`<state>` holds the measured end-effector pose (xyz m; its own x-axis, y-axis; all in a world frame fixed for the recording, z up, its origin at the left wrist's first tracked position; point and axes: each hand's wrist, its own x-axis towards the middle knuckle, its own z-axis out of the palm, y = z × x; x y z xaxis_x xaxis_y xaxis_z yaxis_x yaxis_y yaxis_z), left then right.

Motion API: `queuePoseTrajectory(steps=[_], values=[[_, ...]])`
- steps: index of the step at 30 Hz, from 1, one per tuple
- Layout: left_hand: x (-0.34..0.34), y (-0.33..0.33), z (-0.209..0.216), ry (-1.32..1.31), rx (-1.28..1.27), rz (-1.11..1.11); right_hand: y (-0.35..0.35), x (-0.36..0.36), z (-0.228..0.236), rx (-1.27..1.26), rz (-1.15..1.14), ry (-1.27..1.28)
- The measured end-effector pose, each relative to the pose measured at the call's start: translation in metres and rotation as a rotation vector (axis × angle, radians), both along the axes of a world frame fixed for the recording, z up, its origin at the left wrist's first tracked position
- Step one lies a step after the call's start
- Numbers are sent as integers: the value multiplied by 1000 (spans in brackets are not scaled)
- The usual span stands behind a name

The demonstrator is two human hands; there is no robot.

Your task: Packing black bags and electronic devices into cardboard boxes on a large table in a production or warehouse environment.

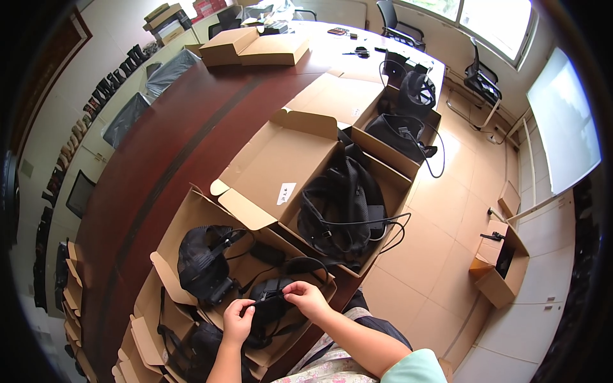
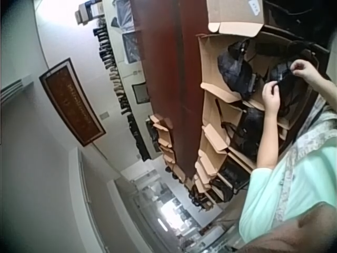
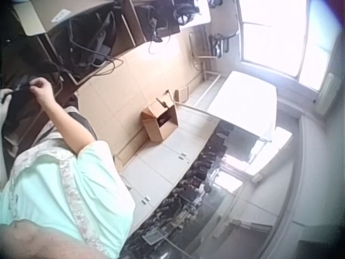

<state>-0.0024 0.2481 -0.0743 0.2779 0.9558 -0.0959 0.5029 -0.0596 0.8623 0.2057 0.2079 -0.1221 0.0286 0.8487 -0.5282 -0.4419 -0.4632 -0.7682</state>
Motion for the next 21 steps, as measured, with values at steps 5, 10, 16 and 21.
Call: queuePoseTrajectory(steps=[5, 10, 16, 21], values=[[7, -1, 0, -11, 13, 24, -3, -12, -7, 76, -212, -111], [8, -2, -4, 14, 15, -8, -1, -12, 19, 282, 167, -1057], [9, -1, -6, 29, 53, -53, 23, -5, 29, 200, 381, -1123], [7, 0, -7, 21, 28, -86, 35, -4, 13, 231, 330, -1104]])
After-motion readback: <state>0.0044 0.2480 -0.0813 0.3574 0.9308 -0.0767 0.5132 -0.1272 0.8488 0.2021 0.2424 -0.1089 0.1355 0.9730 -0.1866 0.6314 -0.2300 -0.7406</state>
